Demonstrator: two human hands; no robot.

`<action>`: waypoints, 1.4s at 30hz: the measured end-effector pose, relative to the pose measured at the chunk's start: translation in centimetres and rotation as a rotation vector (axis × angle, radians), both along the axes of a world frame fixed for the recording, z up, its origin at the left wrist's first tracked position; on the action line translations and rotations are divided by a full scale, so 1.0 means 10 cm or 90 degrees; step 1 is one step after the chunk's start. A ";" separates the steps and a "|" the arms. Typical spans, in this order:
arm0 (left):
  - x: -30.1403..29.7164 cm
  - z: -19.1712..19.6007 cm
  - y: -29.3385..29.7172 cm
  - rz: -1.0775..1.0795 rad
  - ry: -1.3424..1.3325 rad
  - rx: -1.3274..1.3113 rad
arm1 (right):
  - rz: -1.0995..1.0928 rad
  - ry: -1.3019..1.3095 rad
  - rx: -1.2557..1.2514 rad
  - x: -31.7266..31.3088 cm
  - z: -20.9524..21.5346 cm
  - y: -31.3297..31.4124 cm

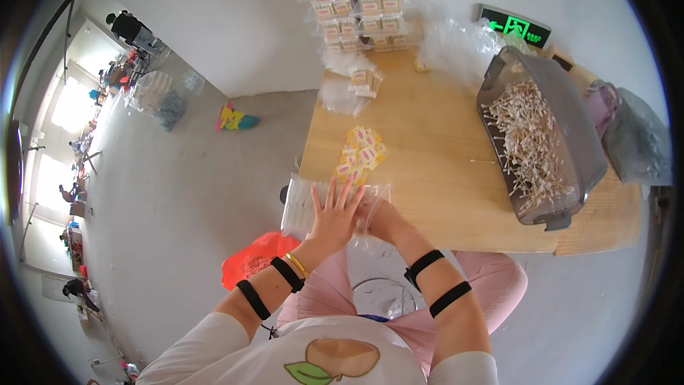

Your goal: Counting and packaging plastic sleeves of a manufactured commodity and arranging loose swabs on a workbench.

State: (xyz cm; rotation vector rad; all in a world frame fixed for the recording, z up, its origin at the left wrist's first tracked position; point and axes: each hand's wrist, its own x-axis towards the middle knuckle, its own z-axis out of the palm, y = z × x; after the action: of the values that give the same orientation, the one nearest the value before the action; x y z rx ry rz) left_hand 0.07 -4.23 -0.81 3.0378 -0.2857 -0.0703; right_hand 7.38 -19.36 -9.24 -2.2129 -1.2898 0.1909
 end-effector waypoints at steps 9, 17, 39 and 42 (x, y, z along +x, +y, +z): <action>-0.01 0.05 0.00 0.027 0.002 -0.065 | -0.112 0.001 -0.112 -0.15 0.23 0.00; -0.04 -0.03 0.02 0.048 -0.052 -0.032 | -0.369 0.324 -0.110 0.99 1.00 -0.46; -0.04 -0.01 0.09 0.035 -0.011 -0.103 | -0.701 0.256 0.125 2.93 0.51 1.25; -0.05 -0.04 0.06 0.031 -0.020 -0.107 | -0.630 0.458 0.255 2.95 0.58 0.98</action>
State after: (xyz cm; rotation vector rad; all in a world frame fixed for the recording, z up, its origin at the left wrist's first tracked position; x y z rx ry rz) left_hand -0.42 -3.59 -1.17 2.8787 -0.2093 0.0055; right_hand 36.86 -9.61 -3.43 -1.8893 0.1816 0.2659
